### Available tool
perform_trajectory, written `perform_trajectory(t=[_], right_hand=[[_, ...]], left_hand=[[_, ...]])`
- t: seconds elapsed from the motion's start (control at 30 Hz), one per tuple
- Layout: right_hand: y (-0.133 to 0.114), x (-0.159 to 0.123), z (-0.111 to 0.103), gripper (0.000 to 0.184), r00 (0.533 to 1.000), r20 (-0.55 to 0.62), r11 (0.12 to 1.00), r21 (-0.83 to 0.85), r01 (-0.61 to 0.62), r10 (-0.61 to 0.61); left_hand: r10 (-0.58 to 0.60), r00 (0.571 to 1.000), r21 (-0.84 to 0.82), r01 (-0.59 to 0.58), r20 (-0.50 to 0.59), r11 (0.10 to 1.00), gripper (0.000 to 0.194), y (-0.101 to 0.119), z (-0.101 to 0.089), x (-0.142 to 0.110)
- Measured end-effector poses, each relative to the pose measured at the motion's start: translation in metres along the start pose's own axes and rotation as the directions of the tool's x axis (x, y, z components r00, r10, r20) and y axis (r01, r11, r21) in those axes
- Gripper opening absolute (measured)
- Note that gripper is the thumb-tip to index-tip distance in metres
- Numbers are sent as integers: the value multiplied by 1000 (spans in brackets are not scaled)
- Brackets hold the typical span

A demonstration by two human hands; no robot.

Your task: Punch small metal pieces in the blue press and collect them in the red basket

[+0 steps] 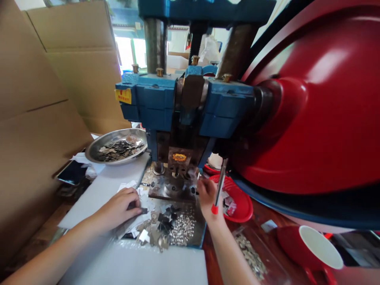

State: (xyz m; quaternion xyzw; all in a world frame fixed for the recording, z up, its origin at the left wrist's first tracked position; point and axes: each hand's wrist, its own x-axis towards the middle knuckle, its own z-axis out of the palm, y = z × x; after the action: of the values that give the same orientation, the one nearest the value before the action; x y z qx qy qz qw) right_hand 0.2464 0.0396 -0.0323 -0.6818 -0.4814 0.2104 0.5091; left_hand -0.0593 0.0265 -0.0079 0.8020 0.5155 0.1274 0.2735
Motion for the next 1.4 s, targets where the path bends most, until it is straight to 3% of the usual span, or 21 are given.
perform_trajectory(t=[0.1,0.17,0.23,0.27,0.33,0.43,0.53,0.7,1.03,1.13,1.27,1.4], right_hand=[[18,-18,-27,41,976,-206,984,172,-39,74],[20,-32,-34,41,971,-236,997,72,-30,46],[15,-45,-31,29,995,-52,990,-112,80,-86],[11,-49,-27,23,983,89,966,-190,177,-163],[2,-53,-18,19,905,324,884,-285,371,-275],[-7,-54,-9,20,811,498,770,-370,520,-308],[-11,-55,-7,18,763,588,702,-424,573,-267],[-14,-61,-4,16,775,579,603,-532,595,-255],[-11,-66,1,16,734,601,570,-498,654,-316],[-15,-61,3,16,755,503,593,-477,648,-420],[-32,-39,17,17,793,308,634,-479,607,-526],[-44,-21,35,20,786,276,585,-543,602,-553]], left_hand=[[-59,998,-118,59,5,991,16,4,1,0],[-100,995,-241,95,-9,966,15,9,2,3],[-130,991,-354,111,-31,929,18,15,4,7],[-141,989,-395,117,-32,911,22,18,6,10],[-151,988,-444,125,-23,887,31,24,10,14],[-140,990,-482,111,-24,869,37,32,17,19],[-132,991,-532,100,-22,841,40,39,22,20],[-149,988,-604,135,28,785,43,44,28,19],[-177,980,-718,185,86,671,51,41,34,21],[-169,980,-752,190,106,631,41,42,33,21],[-164,985,-721,153,56,676,18,42,34,21],[-169,985,-740,99,-20,665,17,38,36,20]])
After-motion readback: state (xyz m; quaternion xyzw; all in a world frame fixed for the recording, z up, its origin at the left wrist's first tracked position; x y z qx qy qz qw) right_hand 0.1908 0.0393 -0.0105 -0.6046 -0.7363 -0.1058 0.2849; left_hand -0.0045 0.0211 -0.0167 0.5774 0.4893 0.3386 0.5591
